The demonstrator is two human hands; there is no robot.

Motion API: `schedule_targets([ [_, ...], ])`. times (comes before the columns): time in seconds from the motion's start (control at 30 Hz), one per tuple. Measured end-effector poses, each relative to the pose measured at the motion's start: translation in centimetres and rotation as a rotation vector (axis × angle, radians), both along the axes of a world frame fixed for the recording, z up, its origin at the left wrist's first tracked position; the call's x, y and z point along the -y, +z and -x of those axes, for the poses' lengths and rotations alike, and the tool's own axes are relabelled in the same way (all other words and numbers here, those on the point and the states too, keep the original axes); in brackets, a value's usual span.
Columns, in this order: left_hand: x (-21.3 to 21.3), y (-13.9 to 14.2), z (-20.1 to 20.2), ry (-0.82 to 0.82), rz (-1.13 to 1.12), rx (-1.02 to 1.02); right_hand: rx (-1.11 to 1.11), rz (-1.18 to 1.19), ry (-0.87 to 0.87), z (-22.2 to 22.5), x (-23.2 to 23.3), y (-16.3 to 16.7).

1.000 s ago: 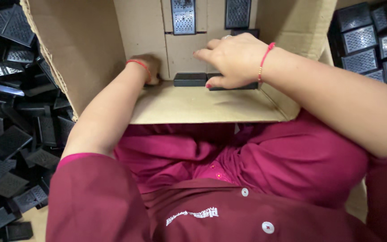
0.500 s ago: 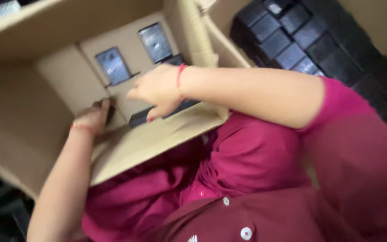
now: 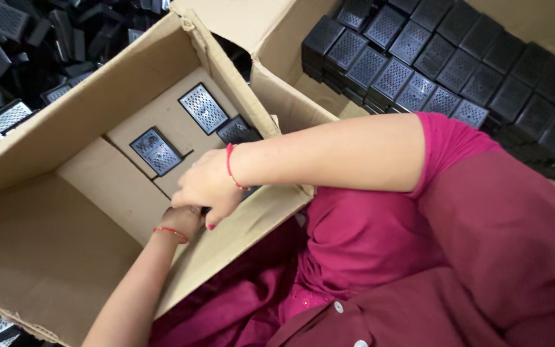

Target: The person sits on the floor among large piles of black plastic parts and cardboard boxes. They pick parts one at a time from a box and the surrounding pile, turn them over, fit two pieces together by pressing them with both hands, and place completed pieces back into the box.

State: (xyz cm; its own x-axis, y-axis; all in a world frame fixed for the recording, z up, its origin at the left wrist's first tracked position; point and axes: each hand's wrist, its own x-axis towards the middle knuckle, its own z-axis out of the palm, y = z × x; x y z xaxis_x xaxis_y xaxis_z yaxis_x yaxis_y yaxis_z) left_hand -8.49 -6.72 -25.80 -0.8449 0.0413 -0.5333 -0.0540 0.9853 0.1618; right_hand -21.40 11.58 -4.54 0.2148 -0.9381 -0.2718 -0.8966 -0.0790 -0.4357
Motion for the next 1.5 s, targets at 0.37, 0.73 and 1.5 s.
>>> schedule_targets([
  [0.37,0.7,3.2,1.8,0.181,-0.229,-0.340,0.015,0.181,-0.180,0.1,-1.2,0.3],
  [0.73,-1.1,16.8,2.5,0.596,-1.728,-0.543,0.670,0.505,-0.421,3.2,-3.7,-0.6],
  [1.5,1.1,1.6,13.4,0.923,0.046,-0.610,1.248,0.651,-0.629,6.1,-3.9,6.1],
])
